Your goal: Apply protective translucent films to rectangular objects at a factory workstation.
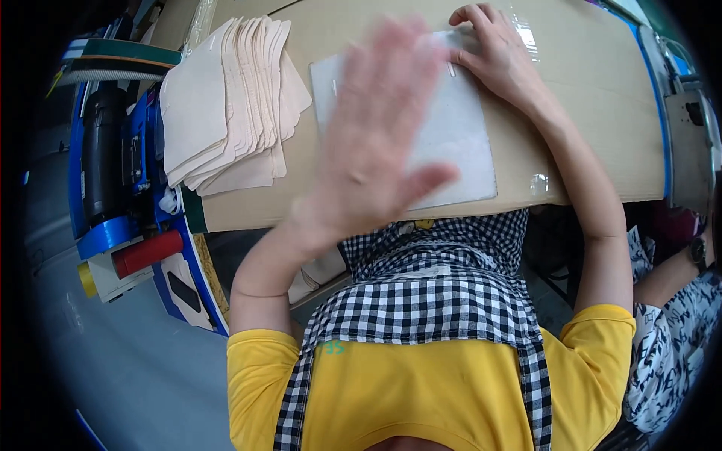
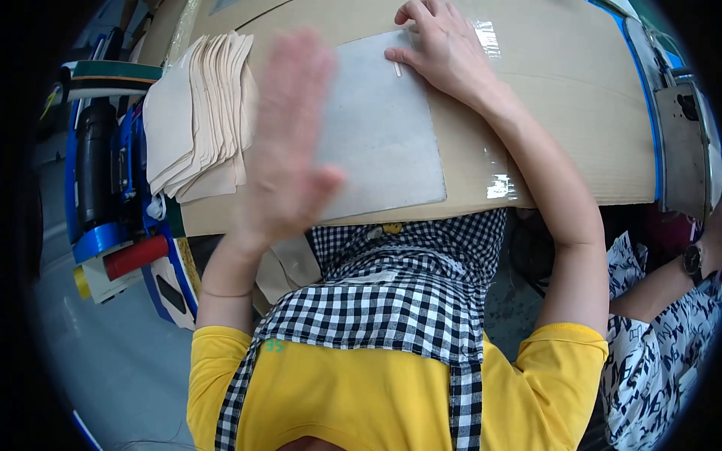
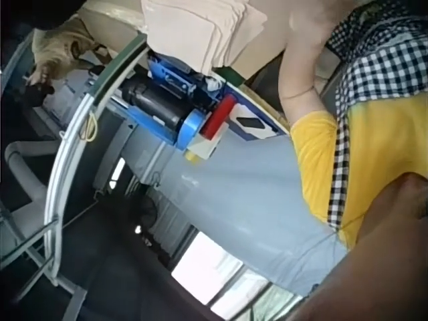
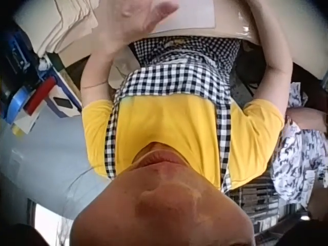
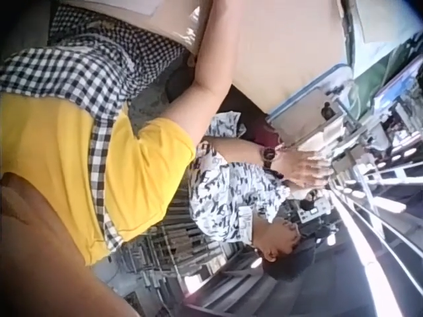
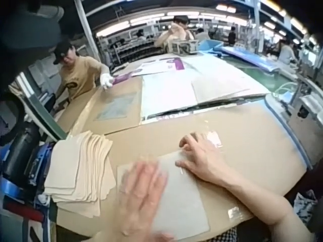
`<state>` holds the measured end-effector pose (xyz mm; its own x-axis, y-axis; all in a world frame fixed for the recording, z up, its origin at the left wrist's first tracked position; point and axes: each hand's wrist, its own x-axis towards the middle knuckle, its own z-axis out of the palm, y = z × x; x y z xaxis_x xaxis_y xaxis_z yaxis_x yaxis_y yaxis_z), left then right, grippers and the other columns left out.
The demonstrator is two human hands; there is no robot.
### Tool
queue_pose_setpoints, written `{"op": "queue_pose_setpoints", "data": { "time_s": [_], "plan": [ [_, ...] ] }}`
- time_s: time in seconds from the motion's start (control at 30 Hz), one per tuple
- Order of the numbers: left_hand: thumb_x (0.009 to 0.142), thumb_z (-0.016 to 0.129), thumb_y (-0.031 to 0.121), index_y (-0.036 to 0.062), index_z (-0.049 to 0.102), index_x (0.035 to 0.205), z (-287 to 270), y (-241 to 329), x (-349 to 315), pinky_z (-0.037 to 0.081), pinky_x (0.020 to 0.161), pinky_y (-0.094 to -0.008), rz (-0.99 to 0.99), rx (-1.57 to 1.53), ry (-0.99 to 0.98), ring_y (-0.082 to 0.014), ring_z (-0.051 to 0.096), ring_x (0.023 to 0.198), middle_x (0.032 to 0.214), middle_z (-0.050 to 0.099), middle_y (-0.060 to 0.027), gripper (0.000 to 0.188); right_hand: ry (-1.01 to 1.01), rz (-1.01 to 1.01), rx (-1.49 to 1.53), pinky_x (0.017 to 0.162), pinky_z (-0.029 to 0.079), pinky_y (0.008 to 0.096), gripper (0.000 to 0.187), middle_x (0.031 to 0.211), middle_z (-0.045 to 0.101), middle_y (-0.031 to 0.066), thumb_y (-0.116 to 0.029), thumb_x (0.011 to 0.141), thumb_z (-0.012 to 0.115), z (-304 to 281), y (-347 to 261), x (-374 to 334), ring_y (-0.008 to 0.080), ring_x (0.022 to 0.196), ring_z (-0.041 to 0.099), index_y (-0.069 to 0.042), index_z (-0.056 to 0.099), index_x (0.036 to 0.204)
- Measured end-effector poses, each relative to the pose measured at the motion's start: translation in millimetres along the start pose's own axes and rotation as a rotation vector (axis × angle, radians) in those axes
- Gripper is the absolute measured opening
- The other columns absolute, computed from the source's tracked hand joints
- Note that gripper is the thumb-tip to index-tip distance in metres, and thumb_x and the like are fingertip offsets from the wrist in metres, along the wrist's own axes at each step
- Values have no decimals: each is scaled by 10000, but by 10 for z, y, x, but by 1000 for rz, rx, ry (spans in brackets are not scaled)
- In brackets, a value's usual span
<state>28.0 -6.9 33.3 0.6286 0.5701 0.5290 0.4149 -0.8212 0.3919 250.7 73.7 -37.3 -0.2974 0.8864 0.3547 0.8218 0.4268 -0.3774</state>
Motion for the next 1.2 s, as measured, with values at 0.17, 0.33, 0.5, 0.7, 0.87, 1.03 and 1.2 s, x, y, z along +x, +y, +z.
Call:
{"op": "queue_pose_setpoints", "data": {
  "time_s": [0.17,0.33,0.5,0.7,0.87,1.03,1.2],
  "plan": [
    [942,451,410,64,366,1428,482,74,-523,144,1175,-415,-15,-71,-454,-268,212,1426,1530,270,-100,602,-42,-242,75,774,487,383,349,1017,568,152,-306,853,655,87,-38,121,273,837,583,-27,569,1043],
    [844,626,93,80,448,1377,172,-138,-485,283,1129,-397,-327,-291,46,-260,310,1377,1453,396,-97,562,-397,112,73,765,458,353,475,917,570,90,-459,725,778,-183,-157,395,229,910,536,-105,619,1000],
    [823,670,8,54,273,1440,-159,-223,-865,466,965,-346,-950,-832,547,-254,493,1168,1327,440,-211,735,-173,-57,482,659,500,294,456,826,623,87,-259,676,853,-673,-207,259,203,693,579,-83,572,990],
    [872,647,75,-34,487,1261,-46,-58,-791,522,804,-232,-1017,-1241,-22,-166,635,862,1046,641,-130,434,-231,281,588,588,479,212,477,701,609,68,-165,754,796,-1458,-489,192,116,611,561,-95,577,1171],
    [908,594,116,-52,527,1200,-378,-460,-133,533,744,-207,-923,-1425,167,-142,641,869,1046,643,-124,343,341,533,836,595,486,202,316,953,659,113,-213,917,630,-1554,147,-48,138,690,629,-25,577,1166],
    [903,576,121,-76,481,1231,-1516,-1861,548,568,779,-327,-822,-1357,626,-250,635,930,1111,598,-198,394,329,444,829,603,483,202,290,968,656,114,-185,919,618,-1472,-291,-154,137,735,632,-26,587,1159],
    [875,616,276,-3,555,1204,-1763,-1999,171,488,720,-275,-796,-101,642,-186,574,862,1069,587,-139,435,234,442,892,607,482,204,263,981,653,113,-160,920,605,-1342,-518,-568,136,764,628,-12,597,1138]
  ]
}}
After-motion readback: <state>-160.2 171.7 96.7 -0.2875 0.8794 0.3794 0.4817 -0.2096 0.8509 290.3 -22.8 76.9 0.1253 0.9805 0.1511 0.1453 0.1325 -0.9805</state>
